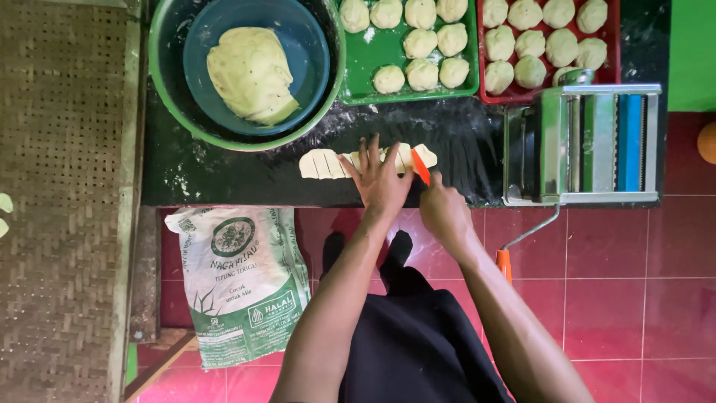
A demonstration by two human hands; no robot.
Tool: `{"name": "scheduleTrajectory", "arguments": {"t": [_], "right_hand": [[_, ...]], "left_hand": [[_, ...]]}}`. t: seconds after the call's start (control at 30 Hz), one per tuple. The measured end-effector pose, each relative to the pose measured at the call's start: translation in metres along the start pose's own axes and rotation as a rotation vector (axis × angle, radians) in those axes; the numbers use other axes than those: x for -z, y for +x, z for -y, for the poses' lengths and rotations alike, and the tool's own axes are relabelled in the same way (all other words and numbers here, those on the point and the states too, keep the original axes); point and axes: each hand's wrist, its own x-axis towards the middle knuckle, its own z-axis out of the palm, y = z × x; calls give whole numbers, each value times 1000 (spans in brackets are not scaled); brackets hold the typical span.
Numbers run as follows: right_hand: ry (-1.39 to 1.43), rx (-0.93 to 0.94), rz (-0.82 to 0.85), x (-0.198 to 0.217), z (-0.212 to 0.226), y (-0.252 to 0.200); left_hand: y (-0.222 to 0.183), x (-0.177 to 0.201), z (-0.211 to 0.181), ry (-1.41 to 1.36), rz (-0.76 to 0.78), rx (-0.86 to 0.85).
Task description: Flattening dough balls using a manual roller, cutting the flattened dough into small pieces with a knife, and placing them on a drying rack.
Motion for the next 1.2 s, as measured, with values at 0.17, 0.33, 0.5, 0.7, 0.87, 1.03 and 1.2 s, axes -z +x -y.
{"name": "scheduleTrajectory", "arguments": {"t": [0.17,0.33,0.5,0.7,0.87,1.03,1.2], "right_hand": [[-8,-26,29,-12,-31,-7],[15,-43,57,-7,-52,-9],[78,-21,-26,15,-40,4],[34,-5,-68,18,-17,30],[16,7,-76,15,-7,40],[22,6,-70,20,5,35],[20,-13,-61,9,0,41]], "left_hand": [[-1,-8,4,-26,-19,-15],[-5,-14,8,-62,-38,-60],[-7,-16,7,-152,-123,-144],[-4,-9,-9,-93,17,-156],[-1,3,-15,-16,156,-112],[1,1,-14,24,237,-100],[0,-7,-10,44,200,-115]]}}
